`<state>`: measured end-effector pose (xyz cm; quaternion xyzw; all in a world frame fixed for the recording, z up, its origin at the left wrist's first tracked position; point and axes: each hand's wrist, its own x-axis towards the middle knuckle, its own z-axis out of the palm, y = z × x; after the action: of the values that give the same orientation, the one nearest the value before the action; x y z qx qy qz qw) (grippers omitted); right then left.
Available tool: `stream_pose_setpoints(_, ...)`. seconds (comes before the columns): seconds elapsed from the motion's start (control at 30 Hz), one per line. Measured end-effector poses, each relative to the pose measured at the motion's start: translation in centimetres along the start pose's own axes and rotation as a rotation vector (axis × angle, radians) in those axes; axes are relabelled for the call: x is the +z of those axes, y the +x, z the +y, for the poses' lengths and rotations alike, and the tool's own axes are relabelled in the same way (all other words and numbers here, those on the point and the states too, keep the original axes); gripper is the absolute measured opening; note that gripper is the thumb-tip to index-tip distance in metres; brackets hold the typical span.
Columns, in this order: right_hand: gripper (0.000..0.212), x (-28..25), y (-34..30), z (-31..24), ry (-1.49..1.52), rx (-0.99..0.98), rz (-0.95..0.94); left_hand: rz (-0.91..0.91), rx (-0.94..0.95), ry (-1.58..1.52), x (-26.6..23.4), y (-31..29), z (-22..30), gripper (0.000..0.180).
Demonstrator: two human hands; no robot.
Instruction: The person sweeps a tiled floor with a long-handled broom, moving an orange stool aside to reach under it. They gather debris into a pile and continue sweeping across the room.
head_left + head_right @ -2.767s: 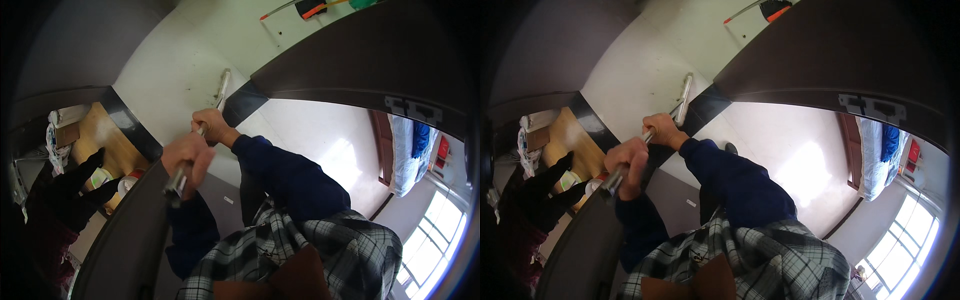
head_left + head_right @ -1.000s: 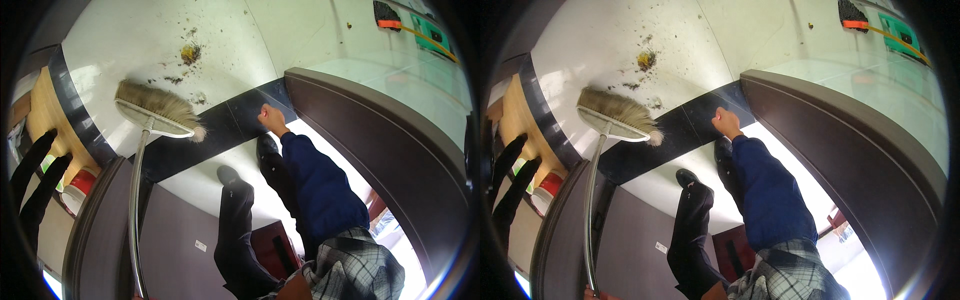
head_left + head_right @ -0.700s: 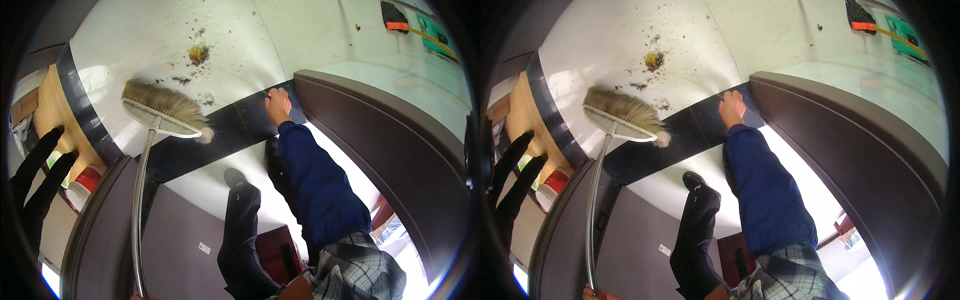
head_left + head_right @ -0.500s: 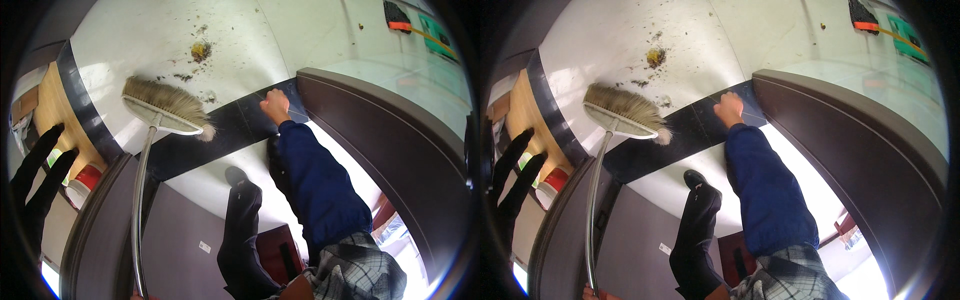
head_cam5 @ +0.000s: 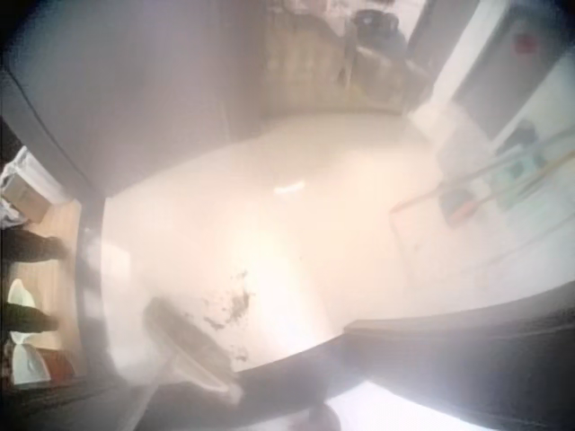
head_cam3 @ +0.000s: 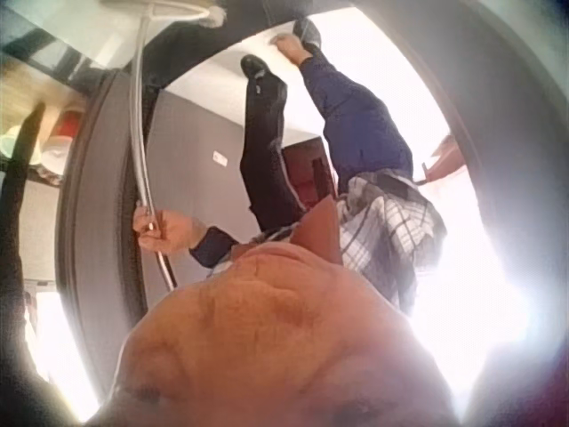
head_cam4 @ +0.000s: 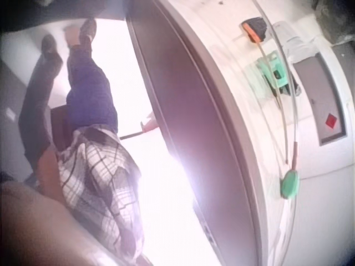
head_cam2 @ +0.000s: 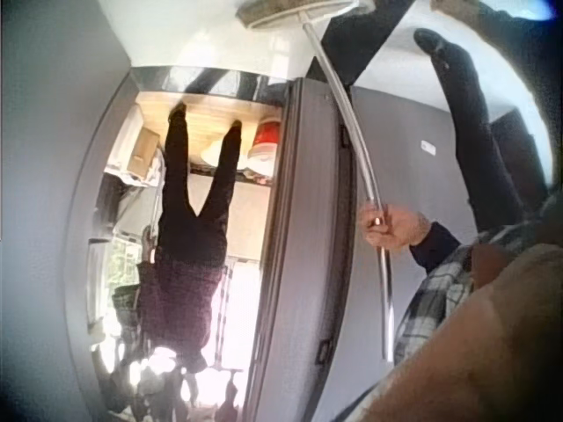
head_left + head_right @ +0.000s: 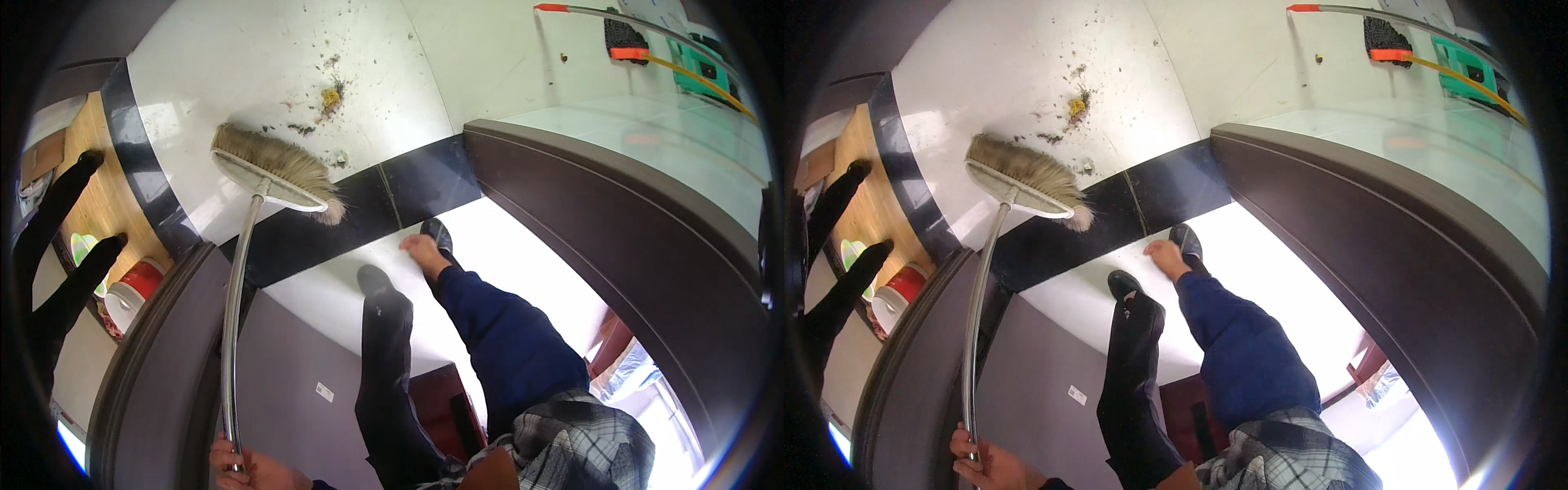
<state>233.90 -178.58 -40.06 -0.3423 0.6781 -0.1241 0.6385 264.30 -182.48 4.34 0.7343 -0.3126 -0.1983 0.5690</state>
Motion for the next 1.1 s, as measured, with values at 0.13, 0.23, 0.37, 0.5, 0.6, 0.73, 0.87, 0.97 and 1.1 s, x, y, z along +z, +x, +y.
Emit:
stream_pose_setpoints(0.13,0.010,4.9,-5.9,-6.4,0.515,0.470,-0.246,-0.083,-0.039,0.170,-2.7,-0.5,-0.1,0.035)
stream_pose_setpoints(0.23,0.014,8.2,-10.9,-12.4,0.813,0.503,-0.320,-0.130,0.005,0.191,-2.8,-0.3,0.0,0.034)
stream_pose_setpoints(0.37,0.010,9.0,-16.5,-20.2,1.310,0.519,-0.642,-0.142,-0.044,0.149,-3.5,-0.6,-0.7,0.034)
stream_pose_setpoints(0.5,0.010,8.4,-21.6,-27.5,1.403,0.487,-0.816,-0.133,-0.051,0.074,-3.0,-0.7,-0.8,0.031)
stream_pose_setpoints(0.6,0.010,6.5,-23.6,-33.1,1.342,0.355,-0.832,-0.041,-0.108,0.015,-3.0,-0.7,-1.4,0.030)
stream_pose_setpoints(0.73,0.012,1.8,-22.6,-44.0,1.139,-0.052,-0.815,-0.078,-0.092,0.037,-2.2,0.2,-0.2,0.030)
stream_pose_setpoints(0.87,0.017,-0.7,-22.1,-58.3,0.865,-0.420,-0.713,-0.055,-0.129,0.023,-4.6,0.3,-1.3,0.030)
stream_pose_setpoints(0.97,0.020,-3.4,-22.4,-69.1,0.769,-0.864,-0.894,-0.028,-0.161,0.000,-4.6,0.4,-0.7,0.030)
stream_pose_setpoints(1.1,0.051,-6.1,-24.8,-73.9,0.757,-1.076,-0.653,-0.040,-0.147,-0.073,-4.1,0.4,-1.8,0.028)
